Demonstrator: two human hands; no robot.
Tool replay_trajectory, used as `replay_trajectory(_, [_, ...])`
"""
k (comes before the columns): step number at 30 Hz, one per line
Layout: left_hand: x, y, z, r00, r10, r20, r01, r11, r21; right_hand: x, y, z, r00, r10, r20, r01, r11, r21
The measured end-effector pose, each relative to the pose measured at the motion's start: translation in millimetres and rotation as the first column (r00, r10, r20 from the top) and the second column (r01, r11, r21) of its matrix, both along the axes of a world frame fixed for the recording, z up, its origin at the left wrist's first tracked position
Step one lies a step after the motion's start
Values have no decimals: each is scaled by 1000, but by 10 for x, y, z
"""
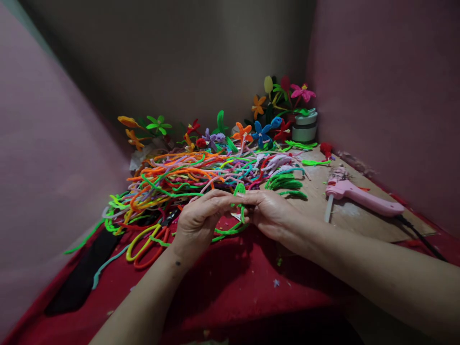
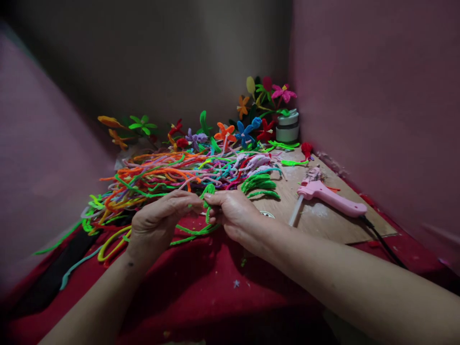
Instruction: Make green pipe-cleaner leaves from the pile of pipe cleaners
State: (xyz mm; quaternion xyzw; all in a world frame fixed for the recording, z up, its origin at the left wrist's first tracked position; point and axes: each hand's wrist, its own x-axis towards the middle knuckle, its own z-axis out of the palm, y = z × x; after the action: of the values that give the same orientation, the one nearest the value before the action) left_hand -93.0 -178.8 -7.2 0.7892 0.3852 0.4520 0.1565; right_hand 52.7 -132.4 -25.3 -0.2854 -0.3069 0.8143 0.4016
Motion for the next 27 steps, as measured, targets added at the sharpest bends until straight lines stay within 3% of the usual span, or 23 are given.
replay_trajectory(3, [22, -6, 34, 984, 117, 131, -100, 987, -128, 3, -27, 4, 1000, 10, 11, -10, 999, 41])
replay_trajectory(6, [40, -22, 90, 977, 207, 50, -195, 964, -178, -6, -41, -5, 999, -2, 37, -1, 997, 83])
replay_trajectory(9, [38, -38, 142, 966, 209, -154, -224, 971, -89, -11, -45, 3, 996, -29, 86, 21, 995, 95])
replay_trajectory(15, [21, -47, 171, 881, 170, -441, -158, 985, 64, -11, -20, -7, 987, 6, 159, -27, 991, 130])
replay_trajectory(27, [58, -54, -35, 686, 308, -659, -166, 949, 269, 45, -69, -5, 891, -61, 451, -121, 924, 362])
